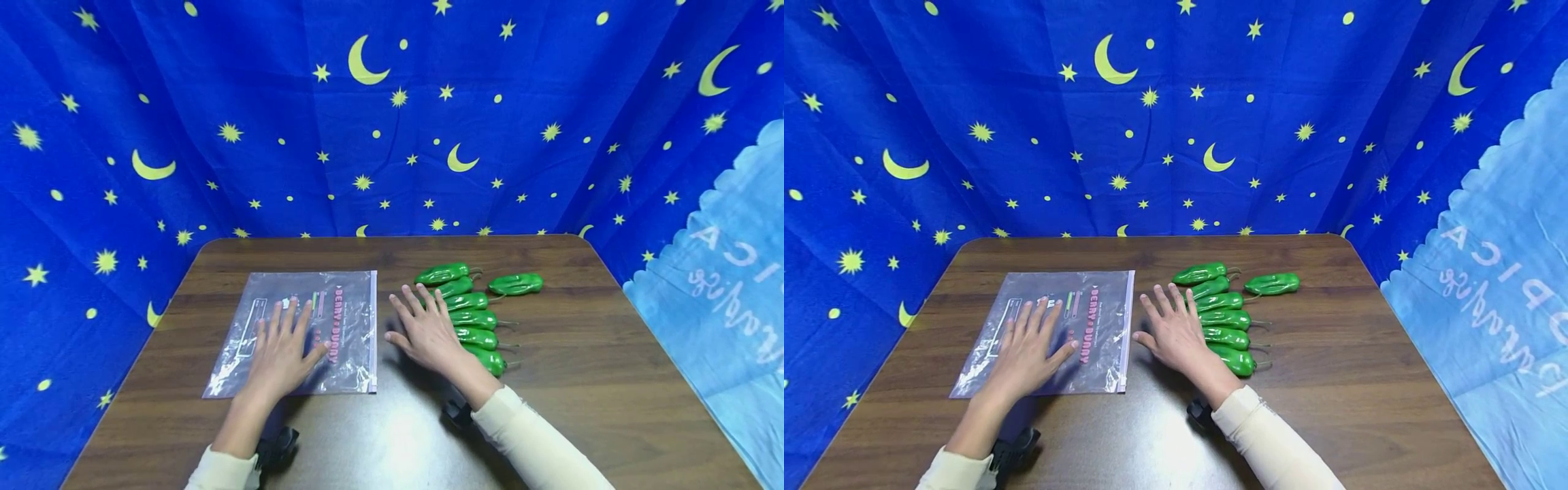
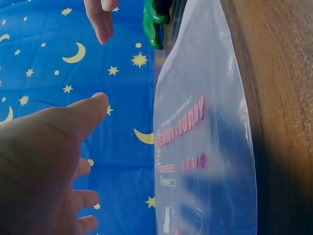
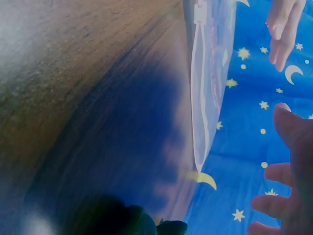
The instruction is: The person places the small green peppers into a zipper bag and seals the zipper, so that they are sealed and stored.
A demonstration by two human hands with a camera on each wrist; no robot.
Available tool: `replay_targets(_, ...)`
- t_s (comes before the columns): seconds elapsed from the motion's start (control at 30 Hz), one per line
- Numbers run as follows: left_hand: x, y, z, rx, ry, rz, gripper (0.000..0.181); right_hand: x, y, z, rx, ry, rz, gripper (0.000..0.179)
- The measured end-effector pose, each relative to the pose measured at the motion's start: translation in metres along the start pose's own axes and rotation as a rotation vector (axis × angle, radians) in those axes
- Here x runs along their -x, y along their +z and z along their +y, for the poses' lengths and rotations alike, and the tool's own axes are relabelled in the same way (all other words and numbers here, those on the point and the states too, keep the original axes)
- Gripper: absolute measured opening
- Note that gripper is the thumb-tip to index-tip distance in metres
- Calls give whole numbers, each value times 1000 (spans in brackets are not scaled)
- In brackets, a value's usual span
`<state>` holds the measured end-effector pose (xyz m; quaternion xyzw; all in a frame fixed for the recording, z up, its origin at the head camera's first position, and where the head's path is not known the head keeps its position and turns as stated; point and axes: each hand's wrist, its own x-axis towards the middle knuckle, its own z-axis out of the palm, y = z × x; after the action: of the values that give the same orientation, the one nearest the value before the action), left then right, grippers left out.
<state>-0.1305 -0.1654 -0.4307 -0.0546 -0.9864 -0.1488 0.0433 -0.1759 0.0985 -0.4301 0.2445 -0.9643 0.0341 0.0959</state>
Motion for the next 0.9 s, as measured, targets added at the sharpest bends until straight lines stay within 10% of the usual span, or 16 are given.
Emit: replay_targets(0.9,-24,16,-4,-8,119,-63,79,-28,27,-3,-35,-27,-149,63)
